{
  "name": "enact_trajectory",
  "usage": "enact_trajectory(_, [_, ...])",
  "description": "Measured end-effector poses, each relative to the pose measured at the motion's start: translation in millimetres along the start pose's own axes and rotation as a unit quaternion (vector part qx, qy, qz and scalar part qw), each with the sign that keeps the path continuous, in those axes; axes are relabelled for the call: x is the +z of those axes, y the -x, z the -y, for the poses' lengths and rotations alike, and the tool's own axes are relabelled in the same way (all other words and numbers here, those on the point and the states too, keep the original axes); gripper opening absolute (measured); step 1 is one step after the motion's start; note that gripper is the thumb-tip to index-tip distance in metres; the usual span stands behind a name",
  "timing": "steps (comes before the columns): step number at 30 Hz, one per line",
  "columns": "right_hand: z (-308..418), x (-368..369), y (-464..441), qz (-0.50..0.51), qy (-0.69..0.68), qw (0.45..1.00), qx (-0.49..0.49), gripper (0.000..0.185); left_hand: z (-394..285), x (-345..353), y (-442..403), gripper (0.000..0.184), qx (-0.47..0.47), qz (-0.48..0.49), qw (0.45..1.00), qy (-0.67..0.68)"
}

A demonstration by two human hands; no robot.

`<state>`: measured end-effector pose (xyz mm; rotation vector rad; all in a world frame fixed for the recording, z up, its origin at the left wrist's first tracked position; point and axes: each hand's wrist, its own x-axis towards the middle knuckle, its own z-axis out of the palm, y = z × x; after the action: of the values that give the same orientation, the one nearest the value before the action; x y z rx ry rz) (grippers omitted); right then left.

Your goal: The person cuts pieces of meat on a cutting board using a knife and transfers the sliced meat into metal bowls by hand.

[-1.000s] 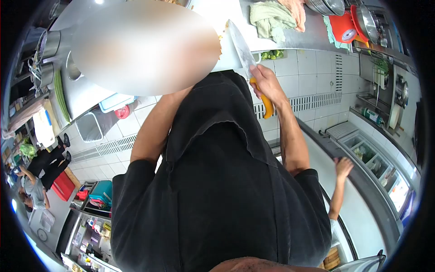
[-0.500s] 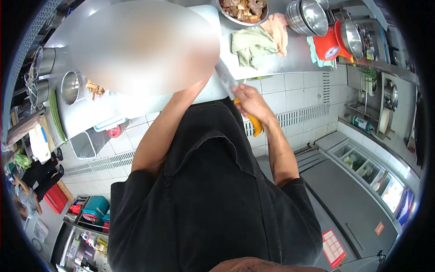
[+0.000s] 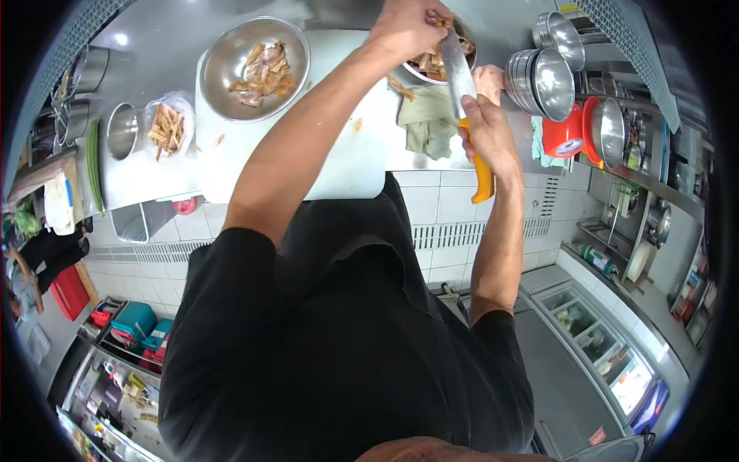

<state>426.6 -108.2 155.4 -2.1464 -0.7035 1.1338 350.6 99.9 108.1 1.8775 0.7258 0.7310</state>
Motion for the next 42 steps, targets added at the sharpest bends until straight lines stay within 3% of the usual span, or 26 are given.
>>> enact_trajectory(1, [8.0,4.6,8.5,0.002,0.019,1.000,-0.006,0.033,-6.9,-14.0,12.6,0.027,-0.018,0.000,1.000,0.023])
enact_trajectory(3, [18.9,17.0,25.9,0.011,0.054,0.998,-0.021,0.037,-4.6,-39.8,41.7,0.033,0.032,-0.019,0.999,-0.032])
enact_trajectory(5, [8.1,35.0,37.7,0.029,0.112,0.984,-0.134,0.036,-4.0,-66.2,82.9,0.036,0.000,-0.075,0.997,0.018])
enact_trajectory(9, [50.1,86.6,68.8,0.098,0.233,0.946,-0.202,0.028,10.4,-126.4,167.7,0.043,-0.148,-0.152,0.953,0.214])
enact_trajectory(10, [60.0,100.8,73.4,0.122,0.252,0.936,-0.214,0.028,19.2,-141.9,185.0,0.043,-0.124,-0.187,0.948,0.227])
enact_trajectory(13, [93.5,145.4,80.9,0.174,0.285,0.891,-0.307,0.028,37.2,-211.4,226.4,0.045,-0.106,-0.266,0.952,0.109])
enact_trajectory(15, [114.8,179.1,81.1,0.197,0.291,0.862,-0.365,0.029,52.6,-263.4,246.6,0.041,-0.105,-0.316,0.938,0.099])
enact_trajectory(16, [122.4,193.1,84.9,0.180,0.305,0.841,-0.410,0.026,59.1,-289.0,251.7,0.039,-0.123,-0.312,0.942,0.022])
enact_trajectory(18, [121.4,207.3,89.8,0.164,0.326,0.839,-0.403,0.025,71.9,-332.1,264.0,0.035,-0.161,-0.281,0.933,-0.156])
enact_trajectory(20, [115.3,210.2,95.5,0.154,0.325,0.856,-0.372,0.025,84.9,-363.5,278.0,0.031,-0.197,-0.221,0.888,-0.351])
enact_trajectory(23, [78.4,184.0,104.9,0.159,0.254,0.914,-0.274,0.026,75.4,-384.4,303.9,0.028,-0.203,-0.288,0.879,-0.322])
enact_trajectory(25, [20.1,164.1,104.4,0.161,0.168,0.957,-0.172,0.027,60.4,-367.1,314.4,0.028,-0.183,-0.296,0.912,-0.220])
enact_trajectory(26, [-2.2,155.2,113.8,0.155,0.077,0.980,-0.100,0.027,53.6,-344.4,311.7,0.026,-0.100,-0.286,0.930,-0.208])
enact_trajectory(27, [-22.7,140.8,125.5,0.136,-0.018,0.990,-0.029,0.026,34.2,-313.4,304.3,0.023,-0.106,-0.241,0.938,-0.227])
enact_trajectory(28, [-37.0,128.0,138.2,0.107,-0.072,0.991,0.019,0.025,39.8,-276.3,295.0,0.023,-0.054,-0.201,0.964,-0.166])
enact_trajectory(29, [-61.7,114.9,144.2,0.073,-0.098,0.992,0.033,0.025,46.1,-237.7,285.3,0.023,-0.003,-0.162,0.981,-0.106])
enact_trajectory(31, [-101.6,89.0,158.6,-0.009,-0.096,0.994,0.050,0.027,26.0,-156.5,258.3,0.024,-0.018,-0.026,0.999,-0.035])
enact_trajectory(33, [-111.3,72.8,175.8,-0.073,-0.113,0.988,0.072,0.027,40.6,-83.7,221.2,0.028,0.066,0.070,0.993,-0.067])
enact_trajectory(35, [-133.6,61.4,179.8,-0.101,-0.114,0.986,0.061,0.028,56.5,-24.3,181.9,0.035,0.148,0.112,0.964,-0.191])
enact_trajectory(39, [-152.6,49.3,182.0,-0.088,-0.112,0.988,0.053,0.032,57.2,24.3,118.4,0.027,0.068,0.189,0.921,-0.334])
enact_trajectory(42, [-162.4,34.7,174.4,-0.070,-0.108,0.990,0.059,0.033,71.2,25.9,106.1,0.019,0.089,0.187,0.909,-0.363])
